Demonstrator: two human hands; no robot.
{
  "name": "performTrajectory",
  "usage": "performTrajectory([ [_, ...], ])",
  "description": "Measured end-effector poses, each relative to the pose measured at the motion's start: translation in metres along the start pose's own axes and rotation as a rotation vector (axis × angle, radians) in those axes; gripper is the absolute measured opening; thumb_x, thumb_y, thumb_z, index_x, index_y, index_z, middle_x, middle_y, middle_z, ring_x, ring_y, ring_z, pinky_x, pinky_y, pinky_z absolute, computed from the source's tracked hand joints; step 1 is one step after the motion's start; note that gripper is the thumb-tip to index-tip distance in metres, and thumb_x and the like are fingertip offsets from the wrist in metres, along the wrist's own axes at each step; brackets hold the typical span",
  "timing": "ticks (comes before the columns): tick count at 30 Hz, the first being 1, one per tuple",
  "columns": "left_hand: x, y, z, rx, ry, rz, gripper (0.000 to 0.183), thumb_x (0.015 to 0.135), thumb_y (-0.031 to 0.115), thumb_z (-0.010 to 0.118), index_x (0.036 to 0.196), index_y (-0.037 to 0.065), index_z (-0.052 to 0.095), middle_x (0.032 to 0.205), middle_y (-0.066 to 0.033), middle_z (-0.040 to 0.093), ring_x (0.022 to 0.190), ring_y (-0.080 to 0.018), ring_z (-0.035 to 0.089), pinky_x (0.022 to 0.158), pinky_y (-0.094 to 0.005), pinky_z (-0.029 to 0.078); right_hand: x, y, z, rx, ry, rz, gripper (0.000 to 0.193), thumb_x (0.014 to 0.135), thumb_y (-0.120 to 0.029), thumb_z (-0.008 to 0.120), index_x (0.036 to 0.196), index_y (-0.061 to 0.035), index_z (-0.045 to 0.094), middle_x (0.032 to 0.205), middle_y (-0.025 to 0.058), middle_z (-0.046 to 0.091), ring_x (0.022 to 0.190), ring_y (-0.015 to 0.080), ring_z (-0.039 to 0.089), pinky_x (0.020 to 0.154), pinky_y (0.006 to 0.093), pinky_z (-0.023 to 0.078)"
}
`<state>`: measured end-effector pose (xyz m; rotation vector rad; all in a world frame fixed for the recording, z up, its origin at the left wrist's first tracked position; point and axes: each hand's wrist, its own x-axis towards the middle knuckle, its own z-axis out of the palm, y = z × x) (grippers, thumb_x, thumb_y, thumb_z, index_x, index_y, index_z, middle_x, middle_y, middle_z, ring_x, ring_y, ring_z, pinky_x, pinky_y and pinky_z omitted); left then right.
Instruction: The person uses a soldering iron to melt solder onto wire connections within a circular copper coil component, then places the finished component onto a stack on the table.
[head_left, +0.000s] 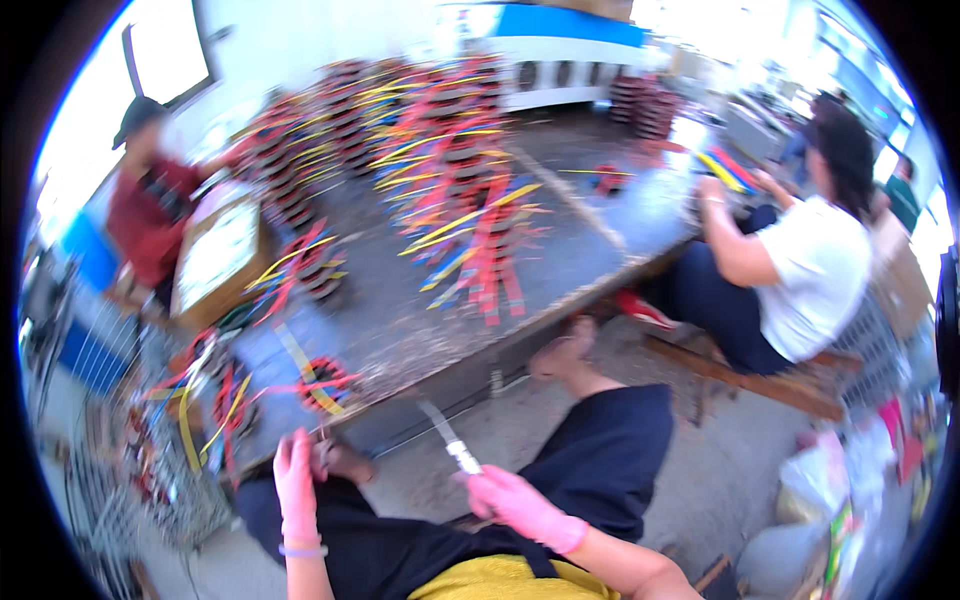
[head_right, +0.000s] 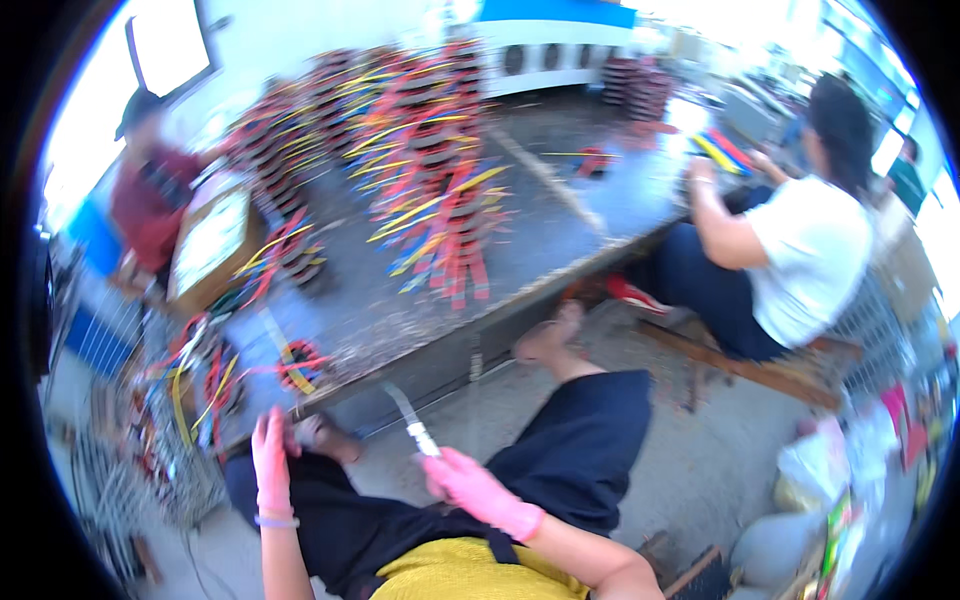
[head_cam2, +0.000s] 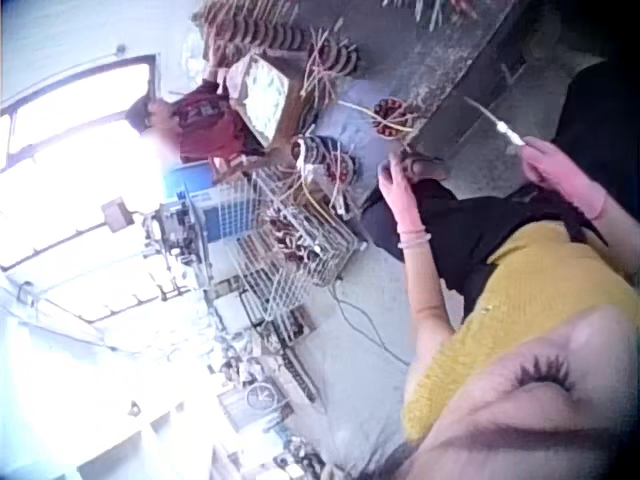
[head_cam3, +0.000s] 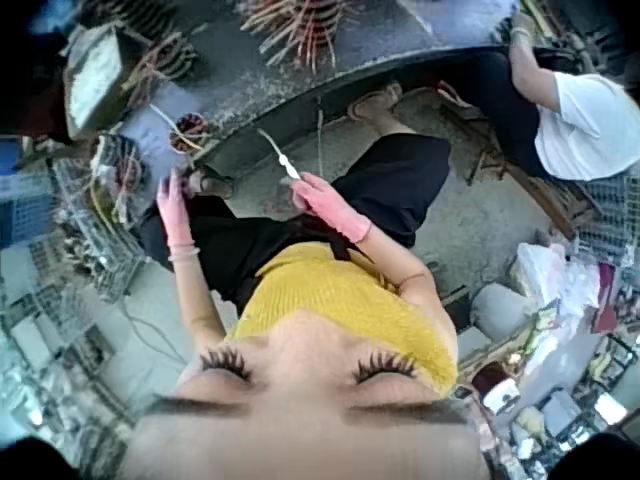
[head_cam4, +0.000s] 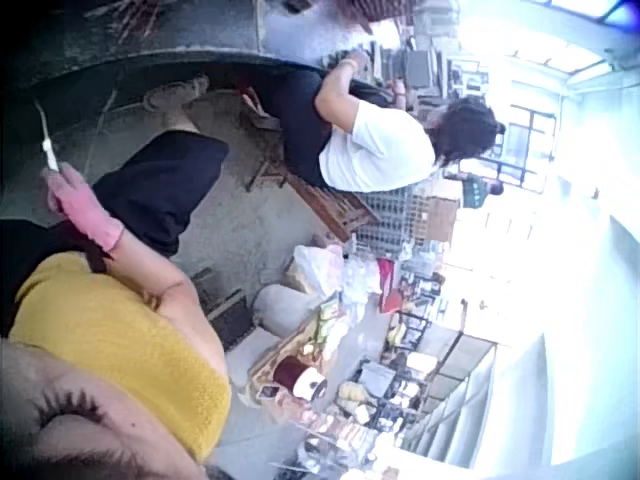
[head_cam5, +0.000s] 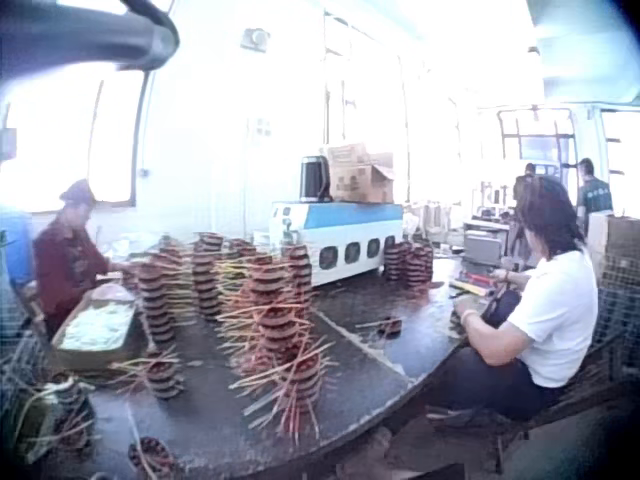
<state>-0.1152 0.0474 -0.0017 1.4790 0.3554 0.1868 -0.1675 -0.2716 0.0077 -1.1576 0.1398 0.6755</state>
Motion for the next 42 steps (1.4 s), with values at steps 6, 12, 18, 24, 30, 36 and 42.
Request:
performTrajectory([
  [6, 0.058, 0.088, -0.014, 1.239, -0.326, 0.721, 0.096, 0.060, 0.019, 0.087, 0.145, 0.013, 0.043, 0.152, -0.0160, 0.036, 0.137, -0.0352, 0.039, 0.113, -0.0434, 0.033, -0.016, -0.030, 0.010, -0.131, 0.054, 0.039, 0.035, 0.105, -0.028, 0.046, 0.127, -0.0043, 0.056, 0.067, -0.0059, 0.047, 0.057, 0.0028, 0.038, 0.050, 0.0196, 0.027],
  [12, 0.098, 0.077, 0.007, 1.386, -0.705, 0.781, 0.101, 0.057, 0.022, 0.085, 0.147, 0.018, 0.042, 0.153, -0.0114, 0.037, 0.142, -0.0341, 0.035, 0.121, -0.0462, 0.024, -0.007, -0.026, 0.017, -0.143, 0.012, 0.092, 0.036, 0.105, -0.030, 0.047, 0.127, -0.0030, 0.055, 0.069, -0.0063, 0.047, 0.058, 0.0030, 0.038, 0.051, 0.0197, 0.027],
  [18, 0.102, 0.064, 0.026, 1.307, -0.527, 0.748, 0.089, 0.054, 0.037, 0.087, 0.134, 0.013, 0.054, 0.127, -0.0139, 0.054, 0.124, -0.0383, 0.048, 0.116, -0.0481, 0.030, -0.003, -0.029, 0.012, -0.199, 0.066, 0.190, 0.035, 0.104, -0.030, 0.048, 0.125, -0.0027, 0.058, 0.069, -0.0067, 0.046, 0.059, 0.0026, 0.037, 0.051, 0.0197, 0.026],
  [24, 0.090, 0.051, 0.035, 1.311, -0.388, 0.712, 0.093, 0.059, 0.049, 0.085, 0.134, 0.006, 0.052, 0.124, -0.0164, 0.054, 0.120, -0.0371, 0.052, 0.110, -0.0472, 0.036, 0.007, -0.023, 0.016, -0.179, 0.063, 0.154, 0.036, 0.104, -0.030, 0.047, 0.124, -0.0022, 0.059, 0.065, -0.0070, 0.044, 0.055, 0.0026, 0.034, 0.049, 0.0192, 0.024],
  [30, 0.088, 0.056, 0.032, 1.294, -0.453, 0.553, 0.100, 0.058, 0.046, 0.086, 0.141, 0.007, 0.046, 0.129, -0.0173, 0.053, 0.123, -0.0369, 0.051, 0.109, -0.0439, 0.038, 0.013, -0.017, 0.014, -0.183, 0.045, 0.194, 0.035, 0.104, -0.029, 0.047, 0.125, -0.0023, 0.058, 0.064, -0.0071, 0.043, 0.054, 0.0025, 0.033, 0.049, 0.0194, 0.023],
  [36, 0.087, 0.054, 0.029, 1.274, -0.447, 0.561, 0.100, 0.057, 0.044, 0.087, 0.142, 0.008, 0.046, 0.134, -0.0156, 0.052, 0.125, -0.0361, 0.050, 0.109, -0.0439, 0.038, 0.019, -0.012, 0.013, -0.133, 0.019, 0.182, 0.034, 0.105, -0.025, 0.048, 0.126, -0.0012, 0.057, 0.066, -0.0060, 0.043, 0.057, 0.0043, 0.034, 0.052, 0.0208, 0.026],
  [42, 0.091, 0.051, 0.026, 1.225, -0.478, 0.588, 0.099, 0.057, 0.039, 0.088, 0.142, 0.007, 0.047, 0.137, -0.0160, 0.052, 0.128, -0.0354, 0.049, 0.110, -0.0431, 0.038, 0.022, -0.014, 0.016, -0.178, 0.006, 0.160, 0.034, 0.105, -0.024, 0.048, 0.128, -0.0007, 0.057, 0.066, -0.0049, 0.044, 0.059, 0.0055, 0.038, 0.056, 0.0217, 0.032],
])
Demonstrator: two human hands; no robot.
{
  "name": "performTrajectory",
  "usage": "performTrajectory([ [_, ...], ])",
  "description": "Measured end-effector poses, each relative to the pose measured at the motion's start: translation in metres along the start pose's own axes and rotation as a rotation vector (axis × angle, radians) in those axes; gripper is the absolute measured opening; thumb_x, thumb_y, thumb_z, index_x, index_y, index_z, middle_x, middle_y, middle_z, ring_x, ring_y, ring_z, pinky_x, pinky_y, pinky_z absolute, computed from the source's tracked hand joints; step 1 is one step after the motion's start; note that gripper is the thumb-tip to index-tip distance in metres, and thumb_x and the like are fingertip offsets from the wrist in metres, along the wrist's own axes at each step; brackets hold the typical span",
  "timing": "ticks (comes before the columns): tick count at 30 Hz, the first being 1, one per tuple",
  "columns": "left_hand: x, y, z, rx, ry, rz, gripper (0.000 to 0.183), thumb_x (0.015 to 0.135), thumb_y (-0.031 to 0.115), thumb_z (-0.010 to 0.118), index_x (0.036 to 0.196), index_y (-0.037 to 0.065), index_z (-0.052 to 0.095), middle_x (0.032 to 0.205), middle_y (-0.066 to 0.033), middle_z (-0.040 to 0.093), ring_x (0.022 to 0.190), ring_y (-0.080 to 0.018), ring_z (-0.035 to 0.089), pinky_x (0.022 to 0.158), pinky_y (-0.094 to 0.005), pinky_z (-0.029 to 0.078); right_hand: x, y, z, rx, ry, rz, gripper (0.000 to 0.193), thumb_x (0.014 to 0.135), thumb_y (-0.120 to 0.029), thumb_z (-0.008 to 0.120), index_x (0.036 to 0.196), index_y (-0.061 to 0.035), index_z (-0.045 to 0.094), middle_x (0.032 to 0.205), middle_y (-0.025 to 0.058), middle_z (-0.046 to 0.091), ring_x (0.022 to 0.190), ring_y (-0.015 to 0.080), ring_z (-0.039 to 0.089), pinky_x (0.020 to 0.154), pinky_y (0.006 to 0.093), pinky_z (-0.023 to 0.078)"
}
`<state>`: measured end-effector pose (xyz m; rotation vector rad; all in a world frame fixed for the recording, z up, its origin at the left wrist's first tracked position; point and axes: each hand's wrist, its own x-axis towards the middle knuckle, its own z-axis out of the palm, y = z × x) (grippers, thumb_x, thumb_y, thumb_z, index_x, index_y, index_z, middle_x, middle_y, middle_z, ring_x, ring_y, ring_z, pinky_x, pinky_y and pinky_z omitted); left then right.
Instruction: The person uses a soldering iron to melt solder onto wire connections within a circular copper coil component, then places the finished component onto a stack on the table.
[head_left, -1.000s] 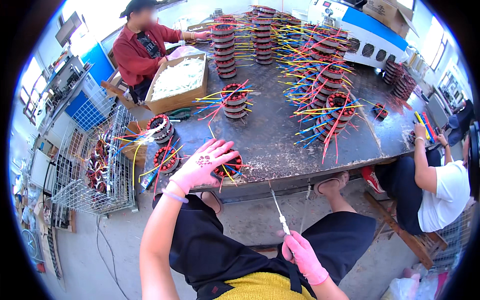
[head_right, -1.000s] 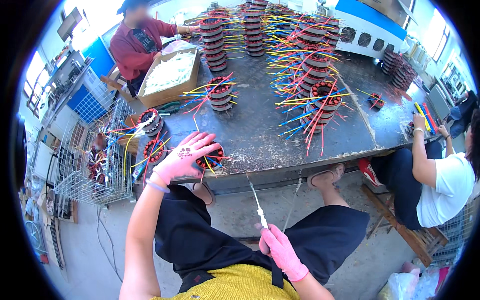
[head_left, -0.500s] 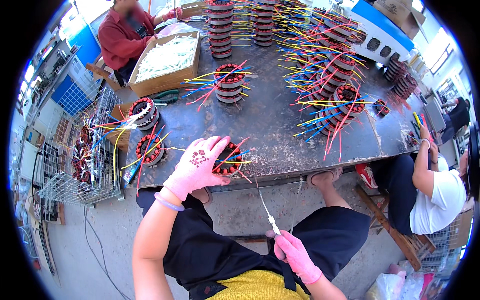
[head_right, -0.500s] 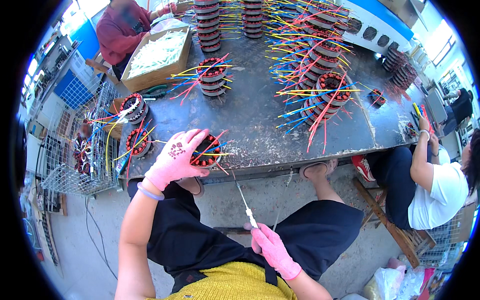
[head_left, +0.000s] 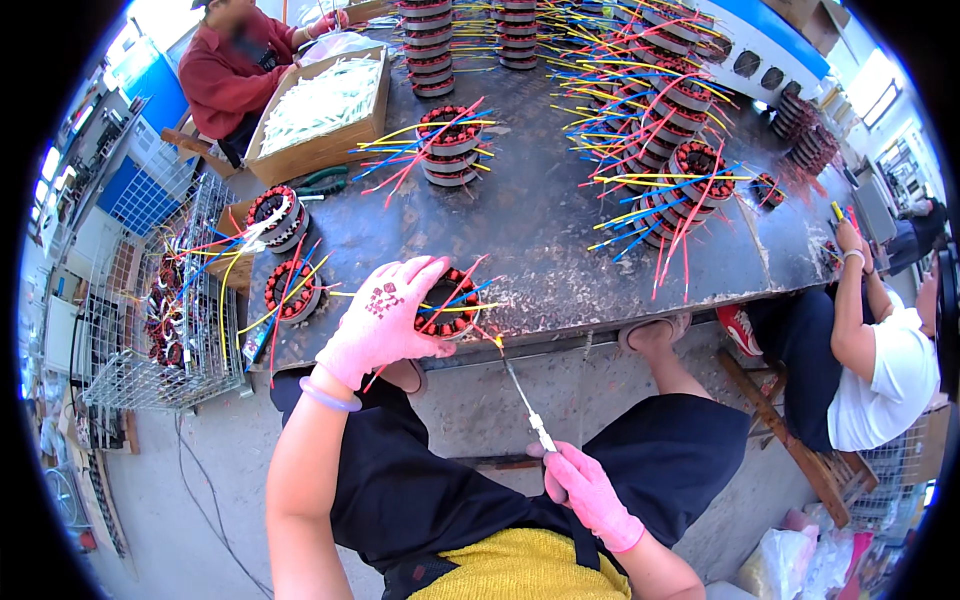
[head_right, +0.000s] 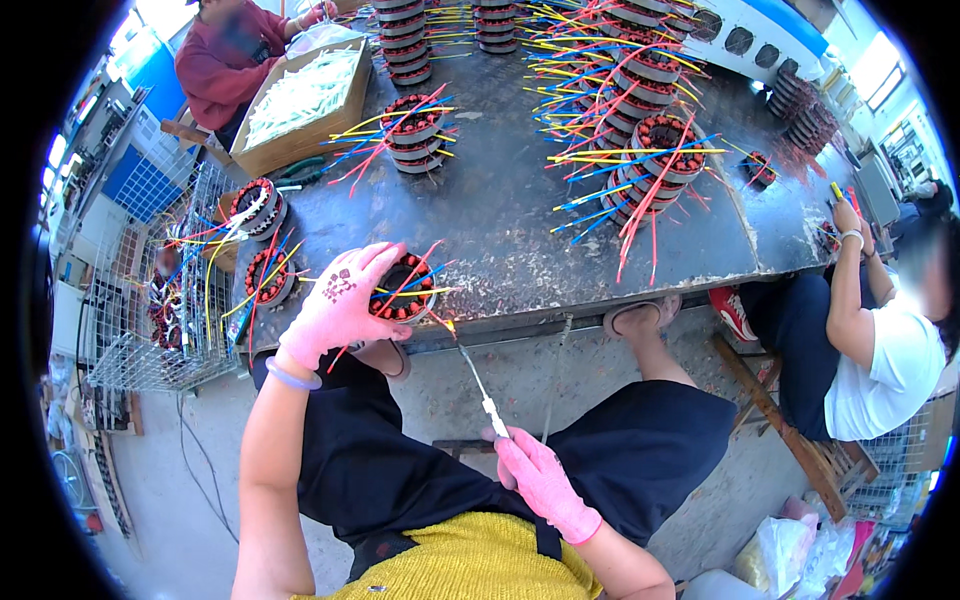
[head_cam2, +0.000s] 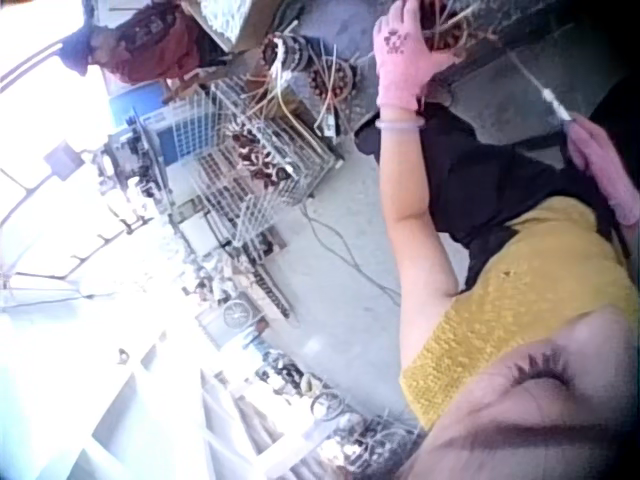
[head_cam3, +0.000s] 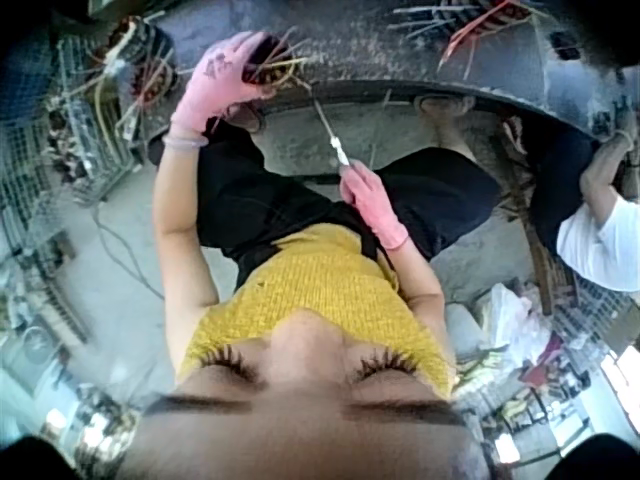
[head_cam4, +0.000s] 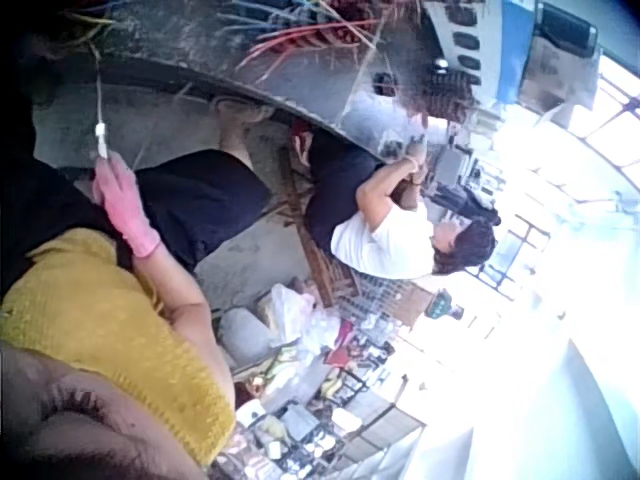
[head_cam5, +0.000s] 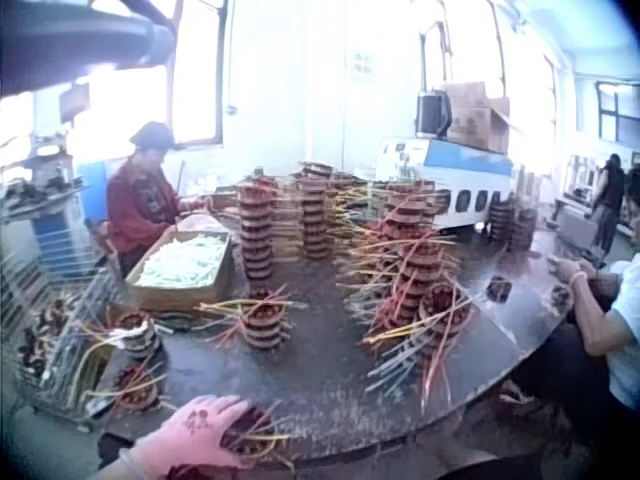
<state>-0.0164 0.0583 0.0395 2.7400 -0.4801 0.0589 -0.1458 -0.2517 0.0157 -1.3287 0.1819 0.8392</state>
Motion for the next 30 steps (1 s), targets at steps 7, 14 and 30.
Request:
performTrajectory([
  [7, 0.0037, 0.0036, -0.0033, -0.020, -0.017, -0.009, 0.098, 0.058, 0.038, 0.088, 0.142, 0.007, 0.047, 0.138, -0.0160, 0.052, 0.128, -0.0355, 0.049, 0.110, -0.0433, 0.038, 0.0018, 0.0044, -0.0006, -0.030, 0.018, -0.013, 0.035, 0.104, -0.025, 0.046, 0.127, -0.0010, 0.058, 0.065, -0.0027, 0.047, 0.059, 0.0065, 0.043, 0.057, 0.0235, 0.036],
  [14, 0.0026, 0.0060, -0.0033, 0.020, -0.022, -0.006, 0.100, 0.058, 0.039, 0.089, 0.141, 0.003, 0.046, 0.137, -0.0182, 0.052, 0.128, -0.0355, 0.049, 0.109, -0.0440, 0.037, 0.0046, 0.0063, -0.0039, -0.128, 0.007, -0.091, 0.035, 0.103, -0.026, 0.046, 0.122, 0.0008, 0.059, 0.064, 0.0009, 0.047, 0.059, 0.0097, 0.045, 0.057, 0.0270, 0.038],
  [30, 0.0031, 0.0053, -0.0022, -0.002, -0.018, -0.016, 0.100, 0.056, 0.039, 0.089, 0.141, 0.004, 0.048, 0.137, -0.0169, 0.052, 0.125, -0.0366, 0.050, 0.107, -0.0436, 0.039, 0.0035, 0.0030, -0.0003, -0.054, 0.020, -0.016, 0.034, 0.104, -0.027, 0.047, 0.122, -0.0012, 0.060, 0.065, -0.0019, 0.049, 0.060, 0.0071, 0.043, 0.057, 0.0251, 0.037],
])
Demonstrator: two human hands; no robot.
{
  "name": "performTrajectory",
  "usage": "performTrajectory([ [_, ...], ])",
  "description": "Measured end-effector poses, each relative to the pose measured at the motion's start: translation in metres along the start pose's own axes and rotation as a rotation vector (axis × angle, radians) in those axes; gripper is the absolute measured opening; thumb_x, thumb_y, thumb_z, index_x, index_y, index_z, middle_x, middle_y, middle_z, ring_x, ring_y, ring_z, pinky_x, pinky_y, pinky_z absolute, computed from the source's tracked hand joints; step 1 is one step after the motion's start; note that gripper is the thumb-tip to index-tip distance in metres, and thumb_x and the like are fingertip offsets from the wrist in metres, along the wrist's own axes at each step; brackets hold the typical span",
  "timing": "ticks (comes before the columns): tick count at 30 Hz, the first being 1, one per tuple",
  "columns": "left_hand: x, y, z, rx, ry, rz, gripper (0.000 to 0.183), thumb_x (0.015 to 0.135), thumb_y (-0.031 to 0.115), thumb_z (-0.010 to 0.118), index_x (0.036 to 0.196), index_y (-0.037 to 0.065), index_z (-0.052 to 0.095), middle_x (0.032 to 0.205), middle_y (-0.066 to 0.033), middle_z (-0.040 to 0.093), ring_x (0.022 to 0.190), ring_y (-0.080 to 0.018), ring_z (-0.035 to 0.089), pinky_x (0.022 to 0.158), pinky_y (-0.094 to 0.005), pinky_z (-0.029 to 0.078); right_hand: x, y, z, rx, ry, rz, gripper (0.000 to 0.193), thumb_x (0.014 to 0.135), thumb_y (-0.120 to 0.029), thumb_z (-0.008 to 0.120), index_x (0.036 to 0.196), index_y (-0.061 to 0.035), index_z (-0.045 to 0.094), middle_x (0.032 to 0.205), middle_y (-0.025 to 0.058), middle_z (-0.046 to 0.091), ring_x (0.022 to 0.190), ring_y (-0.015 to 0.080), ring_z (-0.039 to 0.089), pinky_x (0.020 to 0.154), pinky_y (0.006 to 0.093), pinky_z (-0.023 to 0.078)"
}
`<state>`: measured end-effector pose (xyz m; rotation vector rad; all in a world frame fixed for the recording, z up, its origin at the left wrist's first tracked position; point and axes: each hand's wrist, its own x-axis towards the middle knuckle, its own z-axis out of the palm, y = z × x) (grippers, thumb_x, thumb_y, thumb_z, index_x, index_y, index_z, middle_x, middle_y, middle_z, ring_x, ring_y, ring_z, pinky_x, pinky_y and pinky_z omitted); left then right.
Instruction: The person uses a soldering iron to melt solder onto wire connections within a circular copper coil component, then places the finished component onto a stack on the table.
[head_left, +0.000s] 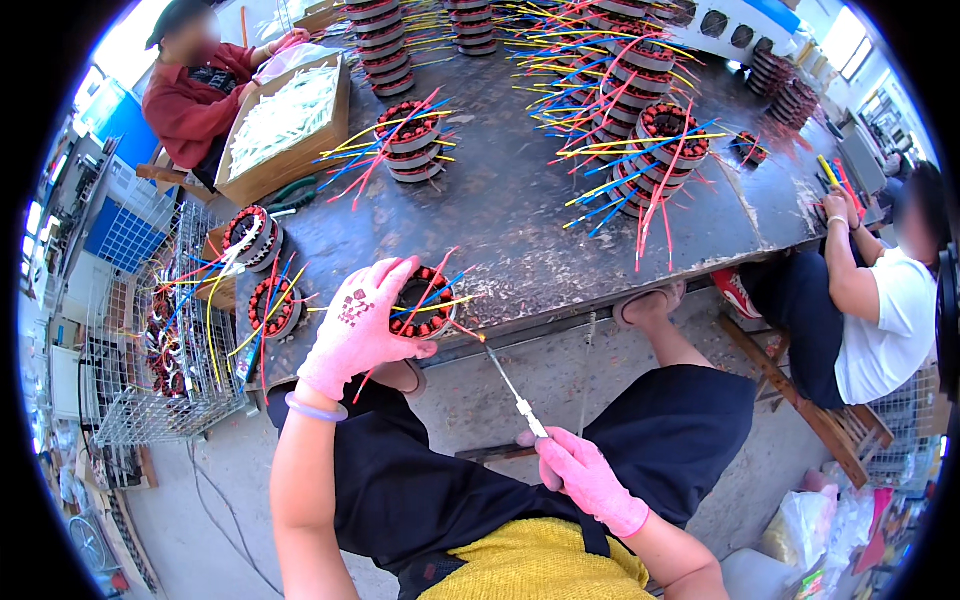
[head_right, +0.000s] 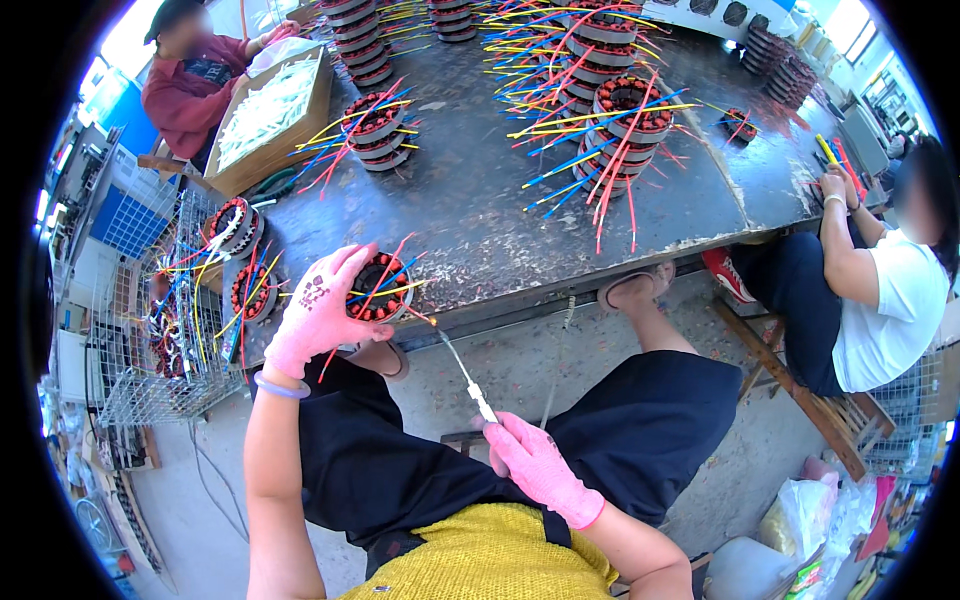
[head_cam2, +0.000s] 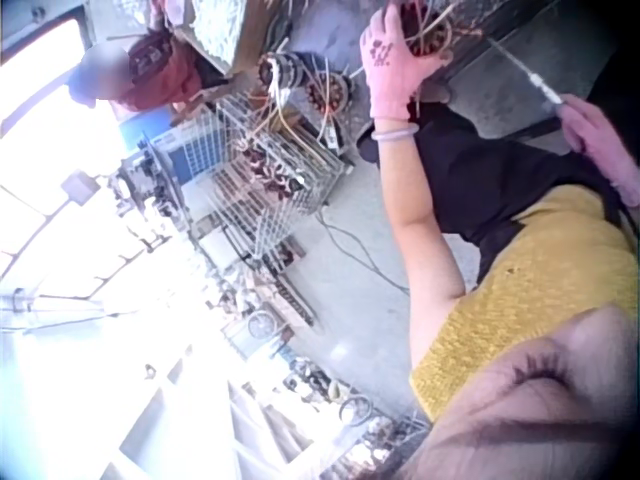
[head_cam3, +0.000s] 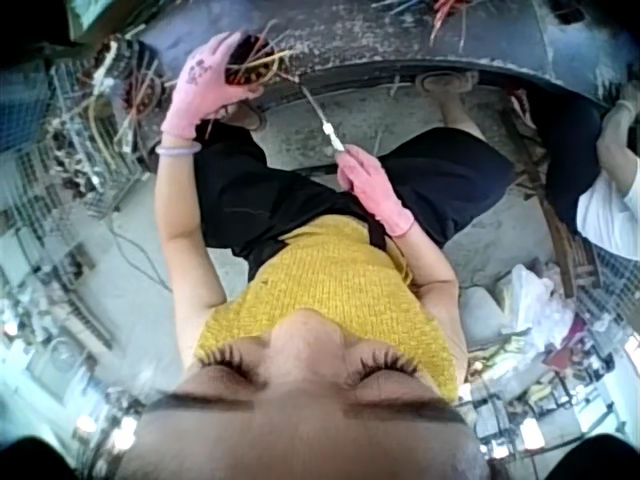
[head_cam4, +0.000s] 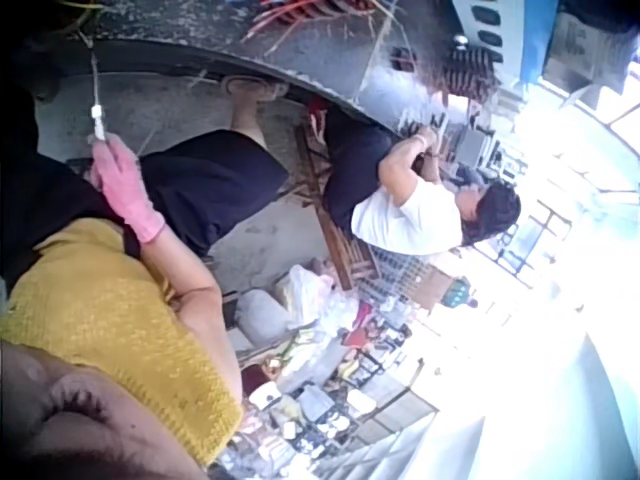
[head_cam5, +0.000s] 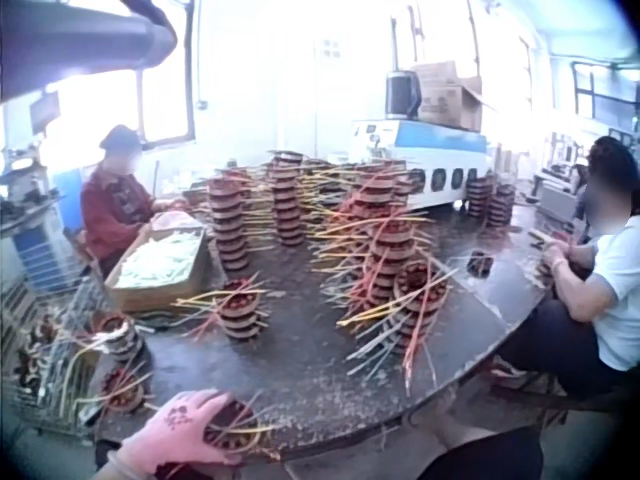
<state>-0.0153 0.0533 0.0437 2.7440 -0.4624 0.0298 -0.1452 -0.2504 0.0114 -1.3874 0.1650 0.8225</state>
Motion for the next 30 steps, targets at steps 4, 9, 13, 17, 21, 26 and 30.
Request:
performTrajectory([
  [4, -0.0003, 0.0023, -0.0020, -0.002, -0.012, -0.019, 0.100, 0.056, 0.038, 0.090, 0.141, 0.005, 0.048, 0.137, -0.0169, 0.051, 0.124, -0.0374, 0.051, 0.107, -0.0437, 0.039, -0.0020, -0.0003, -0.0006, -0.018, -0.011, -0.006, 0.035, 0.104, -0.027, 0.047, 0.122, -0.0007, 0.060, 0.066, -0.0018, 0.049, 0.060, 0.0069, 0.043, 0.057, 0.0249, 0.037],
  [9, -0.0004, -0.0006, -0.0004, 0.000, -0.002, 0.005, 0.101, 0.056, 0.038, 0.089, 0.141, 0.005, 0.047, 0.138, -0.0172, 0.051, 0.125, -0.0379, 0.050, 0.107, -0.0437, 0.039, -0.0015, -0.0027, 0.0009, -0.043, -0.016, -0.028, 0.036, 0.104, -0.028, 0.046, 0.122, -0.0004, 0.060, 0.066, -0.0015, 0.049, 0.060, 0.0068, 0.043, 0.057, 0.0248, 0.037],
  [13, -0.0006, 0.0009, -0.0016, -0.001, -0.005, 0.001, 0.102, 0.056, 0.039, 0.089, 0.141, 0.004, 0.047, 0.138, -0.0177, 0.051, 0.126, -0.0383, 0.049, 0.108, -0.0441, 0.038, -0.0004, 0.0020, 0.0003, -0.023, -0.014, -0.021, 0.037, 0.104, -0.029, 0.046, 0.122, -0.0005, 0.060, 0.065, -0.0006, 0.049, 0.060, 0.0077, 0.044, 0.058, 0.0252, 0.038],
  [17, -0.0005, -0.0002, -0.0006, 0.009, 0.001, 0.018, 0.102, 0.056, 0.038, 0.089, 0.142, 0.004, 0.047, 0.138, -0.0185, 0.050, 0.127, -0.0385, 0.048, 0.109, -0.0444, 0.038, -0.0015, 0.0025, -0.0011, -0.026, -0.015, -0.032, 0.037, 0.104, -0.029, 0.046, 0.122, -0.0010, 0.060, 0.065, -0.0001, 0.049, 0.060, 0.0081, 0.045, 0.058, 0.0253, 0.039],
  [21, 0.0004, 0.0027, -0.0024, 0.015, -0.014, 0.001, 0.099, 0.057, 0.038, 0.088, 0.141, 0.004, 0.047, 0.137, -0.0186, 0.051, 0.127, -0.0380, 0.049, 0.109, -0.0445, 0.038, -0.0008, 0.0000, 0.0007, -0.026, -0.020, -0.036, 0.037, 0.104, -0.029, 0.046, 0.122, -0.0013, 0.061, 0.065, -0.0001, 0.049, 0.060, 0.0079, 0.045, 0.058, 0.0253, 0.039],
  [26, 0.0003, 0.0018, -0.0014, 0.020, -0.004, 0.010, 0.096, 0.060, 0.039, 0.087, 0.140, 0.004, 0.048, 0.136, -0.0186, 0.051, 0.126, -0.0381, 0.049, 0.108, -0.0446, 0.039, -0.0024, -0.0035, 0.0035, -0.004, -0.010, -0.028, 0.037, 0.104, -0.030, 0.045, 0.122, -0.0016, 0.061, 0.065, 0.0000, 0.049, 0.060, 0.0082, 0.046, 0.057, 0.0259, 0.038],
  [30, 0.0004, 0.0014, -0.0011, 0.017, -0.011, 0.001, 0.096, 0.060, 0.039, 0.087, 0.140, 0.004, 0.047, 0.136, -0.0188, 0.051, 0.126, -0.0385, 0.049, 0.109, -0.0449, 0.038, -0.0022, -0.0016, 0.0014, -0.044, -0.019, -0.039, 0.036, 0.104, -0.030, 0.045, 0.122, -0.0026, 0.061, 0.065, -0.0001, 0.048, 0.059, 0.0081, 0.045, 0.056, 0.0256, 0.038],
])
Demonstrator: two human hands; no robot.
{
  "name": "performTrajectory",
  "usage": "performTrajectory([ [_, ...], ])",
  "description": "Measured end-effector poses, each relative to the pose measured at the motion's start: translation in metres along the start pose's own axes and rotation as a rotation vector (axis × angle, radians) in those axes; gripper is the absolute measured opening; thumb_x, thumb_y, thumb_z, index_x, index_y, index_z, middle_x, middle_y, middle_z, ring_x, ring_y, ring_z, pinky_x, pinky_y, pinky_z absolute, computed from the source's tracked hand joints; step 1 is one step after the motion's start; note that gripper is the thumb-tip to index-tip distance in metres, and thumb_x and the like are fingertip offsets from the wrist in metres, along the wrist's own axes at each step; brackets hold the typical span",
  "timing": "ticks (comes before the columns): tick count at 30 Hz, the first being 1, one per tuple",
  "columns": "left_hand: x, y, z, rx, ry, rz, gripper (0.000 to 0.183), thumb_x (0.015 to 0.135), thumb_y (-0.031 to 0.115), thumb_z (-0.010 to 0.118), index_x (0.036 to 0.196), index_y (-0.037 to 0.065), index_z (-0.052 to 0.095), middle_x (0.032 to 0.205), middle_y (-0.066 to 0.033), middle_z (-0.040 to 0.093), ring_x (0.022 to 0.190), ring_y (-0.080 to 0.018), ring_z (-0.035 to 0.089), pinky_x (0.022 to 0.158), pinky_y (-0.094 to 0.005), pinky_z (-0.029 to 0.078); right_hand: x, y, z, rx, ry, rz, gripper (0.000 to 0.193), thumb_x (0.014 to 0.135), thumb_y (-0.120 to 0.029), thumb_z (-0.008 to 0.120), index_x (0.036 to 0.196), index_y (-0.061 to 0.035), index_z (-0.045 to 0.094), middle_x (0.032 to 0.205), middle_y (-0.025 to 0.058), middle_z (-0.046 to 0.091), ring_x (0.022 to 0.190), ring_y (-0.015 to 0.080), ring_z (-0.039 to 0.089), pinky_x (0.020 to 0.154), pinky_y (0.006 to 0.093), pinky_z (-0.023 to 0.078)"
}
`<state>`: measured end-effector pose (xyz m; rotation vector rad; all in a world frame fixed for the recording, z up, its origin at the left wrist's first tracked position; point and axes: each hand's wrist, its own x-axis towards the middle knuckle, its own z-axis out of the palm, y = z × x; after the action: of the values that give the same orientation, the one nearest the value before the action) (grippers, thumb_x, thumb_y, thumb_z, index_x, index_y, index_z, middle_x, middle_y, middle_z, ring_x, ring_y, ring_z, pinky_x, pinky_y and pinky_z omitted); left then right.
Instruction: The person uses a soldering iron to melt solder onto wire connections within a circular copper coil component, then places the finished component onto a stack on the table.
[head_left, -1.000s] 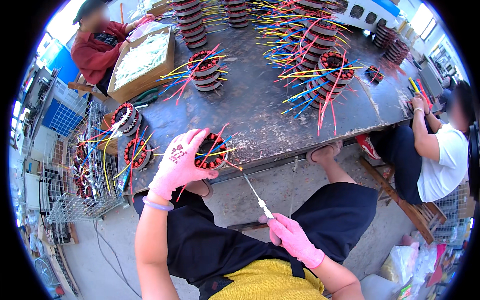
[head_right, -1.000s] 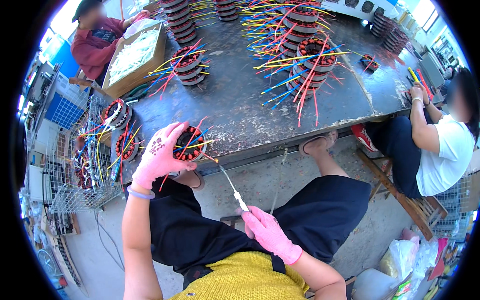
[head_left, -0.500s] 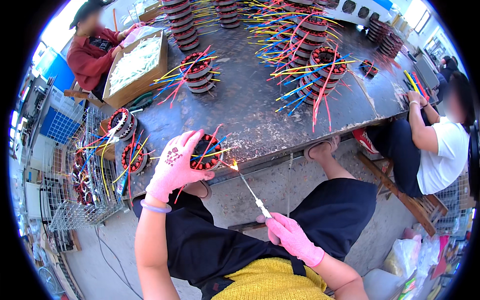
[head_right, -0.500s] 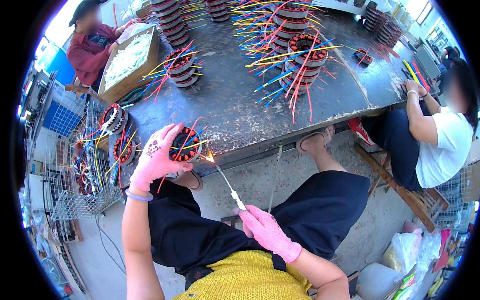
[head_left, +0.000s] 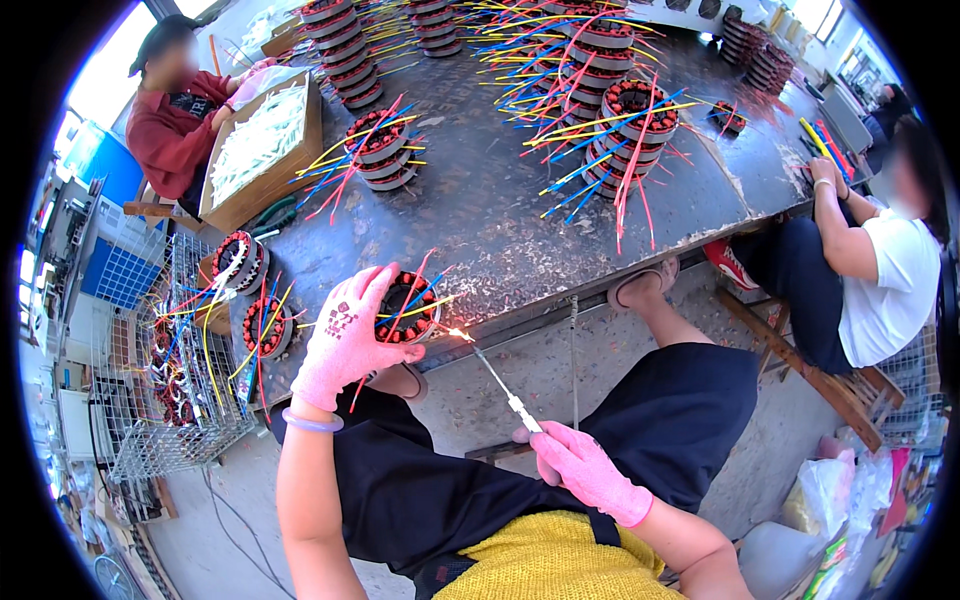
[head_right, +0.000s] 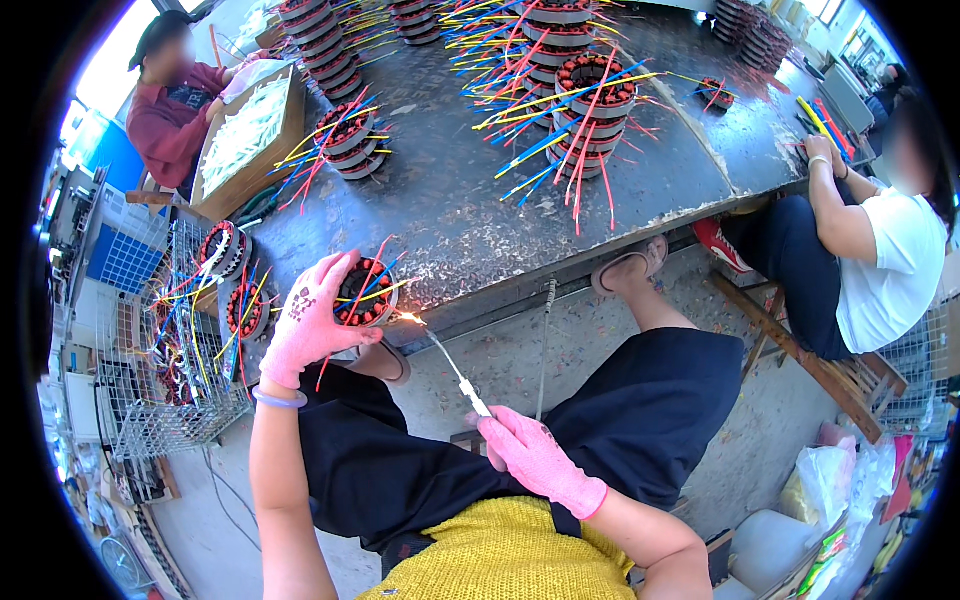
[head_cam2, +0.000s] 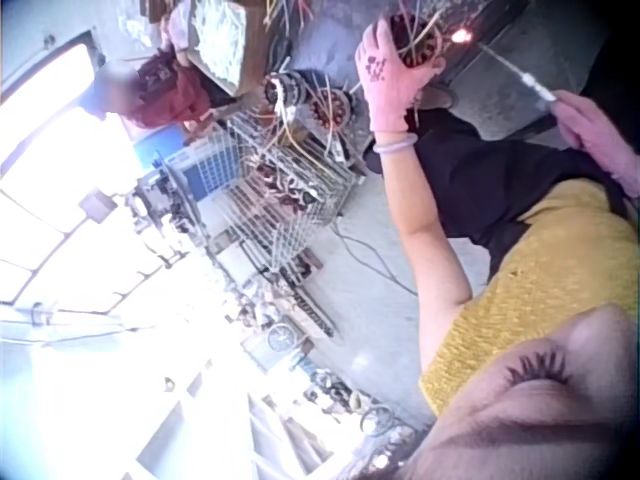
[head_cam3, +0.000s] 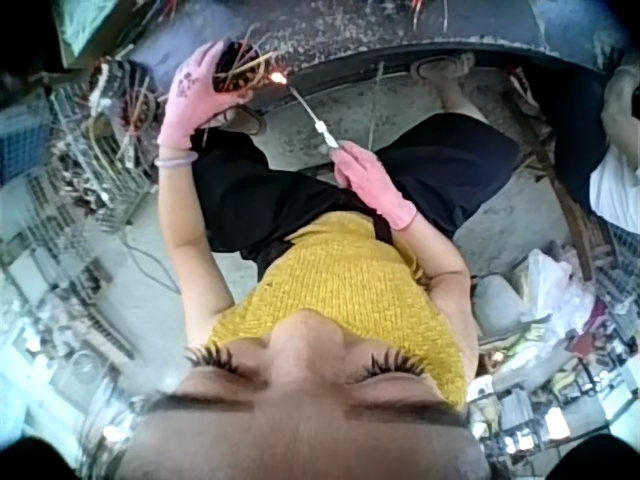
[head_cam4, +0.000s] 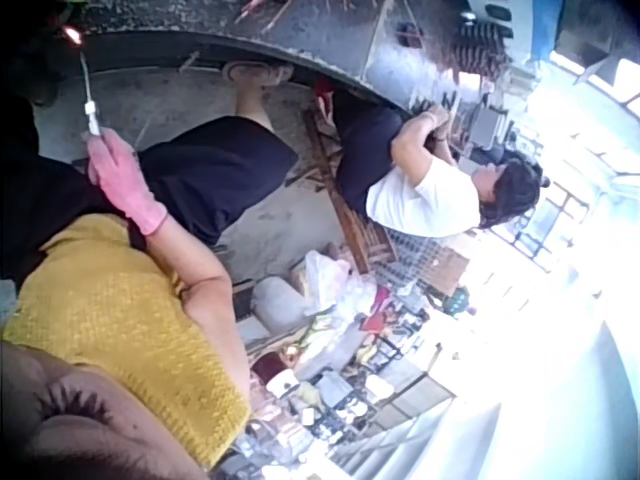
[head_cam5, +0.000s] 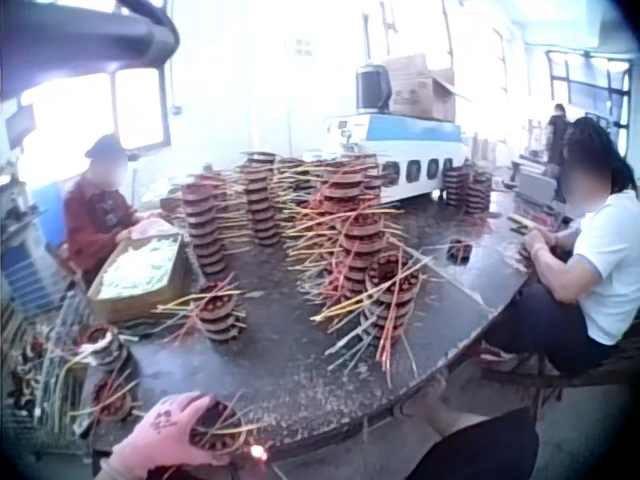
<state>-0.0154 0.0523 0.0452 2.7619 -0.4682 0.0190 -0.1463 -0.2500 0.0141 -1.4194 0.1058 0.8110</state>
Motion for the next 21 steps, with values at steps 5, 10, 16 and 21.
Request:
performTrajectory([
  [5, 0.000, -0.001, 0.002, -0.011, 0.002, 0.001, 0.097, 0.059, 0.039, 0.088, 0.140, 0.005, 0.047, 0.137, -0.0186, 0.050, 0.126, -0.0384, 0.049, 0.109, -0.0451, 0.038, 0.000, 0.000, 0.000, -0.005, -0.003, -0.038, 0.036, 0.105, -0.029, 0.045, 0.123, -0.0030, 0.061, 0.065, -0.0006, 0.048, 0.059, 0.0077, 0.045, 0.056, 0.0250, 0.038],
  [10, -0.001, 0.000, 0.001, 0.000, 0.030, 0.008, 0.099, 0.056, 0.037, 0.089, 0.140, 0.003, 0.048, 0.134, -0.0175, 0.053, 0.124, -0.0375, 0.052, 0.106, -0.0435, 0.040, 0.000, 0.000, 0.000, 0.149, 0.001, 0.050, 0.038, 0.105, -0.029, 0.047, 0.129, -0.0032, 0.059, 0.067, -0.0018, 0.048, 0.061, 0.0057, 0.043, 0.055, 0.0228, 0.034],
  [16, -0.001, 0.000, 0.004, -0.012, 0.057, -0.009, 0.100, 0.055, 0.041, 0.090, 0.139, 0.003, 0.049, 0.133, -0.0177, 0.054, 0.122, -0.0378, 0.053, 0.105, -0.0436, 0.041, -0.007, -0.012, -0.001, 0.175, 0.011, 0.123, 0.039, 0.104, -0.028, 0.049, 0.135, -0.0033, 0.054, 0.069, -0.0036, 0.047, 0.061, 0.0044, 0.041, 0.055, 0.0205, 0.031],
  [21, -0.001, 0.002, 0.000, -0.022, 0.030, -0.017, 0.102, 0.056, 0.044, 0.090, 0.140, 0.004, 0.048, 0.137, -0.0188, 0.051, 0.127, -0.0385, 0.049, 0.108, -0.0445, 0.039, -0.006, -0.002, -0.002, 0.232, 0.032, 0.101, 0.035, 0.104, -0.027, 0.049, 0.128, -0.0031, 0.057, 0.068, -0.0071, 0.045, 0.058, 0.0021, 0.037, 0.052, 0.0188, 0.028],
])
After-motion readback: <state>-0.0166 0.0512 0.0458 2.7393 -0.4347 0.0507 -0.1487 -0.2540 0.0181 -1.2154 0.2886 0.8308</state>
